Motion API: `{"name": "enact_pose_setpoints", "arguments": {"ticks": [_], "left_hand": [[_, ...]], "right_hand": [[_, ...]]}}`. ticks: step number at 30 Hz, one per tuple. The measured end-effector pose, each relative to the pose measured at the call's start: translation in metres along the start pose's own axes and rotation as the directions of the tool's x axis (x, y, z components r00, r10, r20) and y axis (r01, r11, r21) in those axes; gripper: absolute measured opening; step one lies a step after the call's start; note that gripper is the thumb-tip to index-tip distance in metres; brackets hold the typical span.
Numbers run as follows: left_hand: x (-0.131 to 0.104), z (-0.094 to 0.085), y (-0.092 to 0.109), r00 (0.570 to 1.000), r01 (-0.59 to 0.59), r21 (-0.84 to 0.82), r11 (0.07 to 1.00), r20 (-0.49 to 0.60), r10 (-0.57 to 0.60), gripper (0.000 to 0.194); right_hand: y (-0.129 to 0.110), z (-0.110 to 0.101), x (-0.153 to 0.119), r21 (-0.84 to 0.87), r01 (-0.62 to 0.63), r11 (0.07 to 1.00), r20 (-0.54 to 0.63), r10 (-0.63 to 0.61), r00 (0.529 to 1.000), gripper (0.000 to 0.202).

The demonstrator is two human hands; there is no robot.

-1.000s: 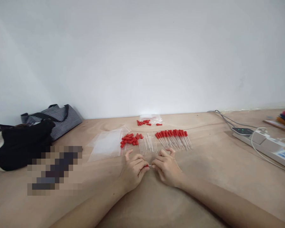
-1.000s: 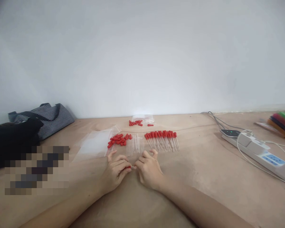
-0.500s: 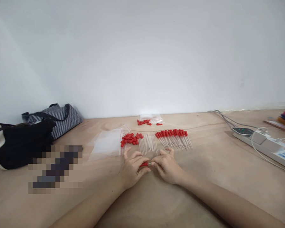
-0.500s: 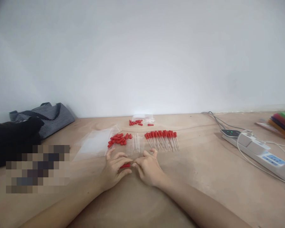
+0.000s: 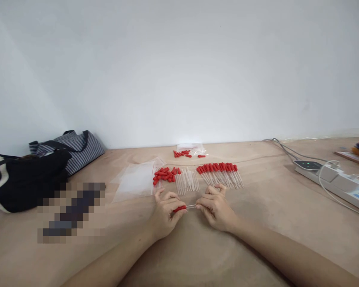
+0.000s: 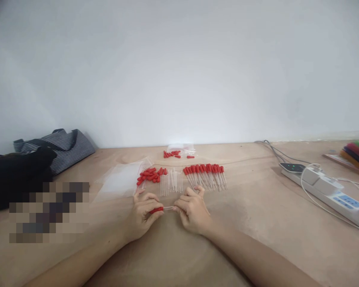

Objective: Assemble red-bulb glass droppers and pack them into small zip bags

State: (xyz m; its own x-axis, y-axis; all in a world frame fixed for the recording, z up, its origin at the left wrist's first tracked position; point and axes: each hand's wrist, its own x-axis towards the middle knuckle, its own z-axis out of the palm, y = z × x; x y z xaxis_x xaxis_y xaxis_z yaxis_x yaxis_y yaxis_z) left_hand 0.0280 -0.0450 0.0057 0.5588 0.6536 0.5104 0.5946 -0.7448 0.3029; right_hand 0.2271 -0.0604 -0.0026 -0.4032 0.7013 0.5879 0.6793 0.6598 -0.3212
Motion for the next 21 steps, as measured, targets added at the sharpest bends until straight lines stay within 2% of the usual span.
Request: {"name": "enact_pose_setpoints", "arguments": {"ticks": [11, 16, 21], "left_hand": [[0.0, 0.0, -0.002, 1.0, -0.005, -0.003, 1.0, 0.021, 0.005, 0.013], [0.003, -0.002, -0.008, 0.999, 0.035, 0.062, 0.997, 0.03, -0.036, 0.013], [0.003, -0.003, -0.008, 0.997, 0.012, 0.089, 0.996, 0.073, -0.018, 0.012]], "right_hand": [[-0.004, -0.002, 0.005, 0.011, -0.081, 0.997, 0.134, 0.079, 0.988, 0.026], [0.002, -0.006, 0.007, -0.082, -0.017, 0.997, 0.082, 0.023, 0.996, 0.016], [0.005, -0.004, 0.001, -0.194, 0.113, 0.974, 0.026, -0.11, 0.994, 0.016]]}}
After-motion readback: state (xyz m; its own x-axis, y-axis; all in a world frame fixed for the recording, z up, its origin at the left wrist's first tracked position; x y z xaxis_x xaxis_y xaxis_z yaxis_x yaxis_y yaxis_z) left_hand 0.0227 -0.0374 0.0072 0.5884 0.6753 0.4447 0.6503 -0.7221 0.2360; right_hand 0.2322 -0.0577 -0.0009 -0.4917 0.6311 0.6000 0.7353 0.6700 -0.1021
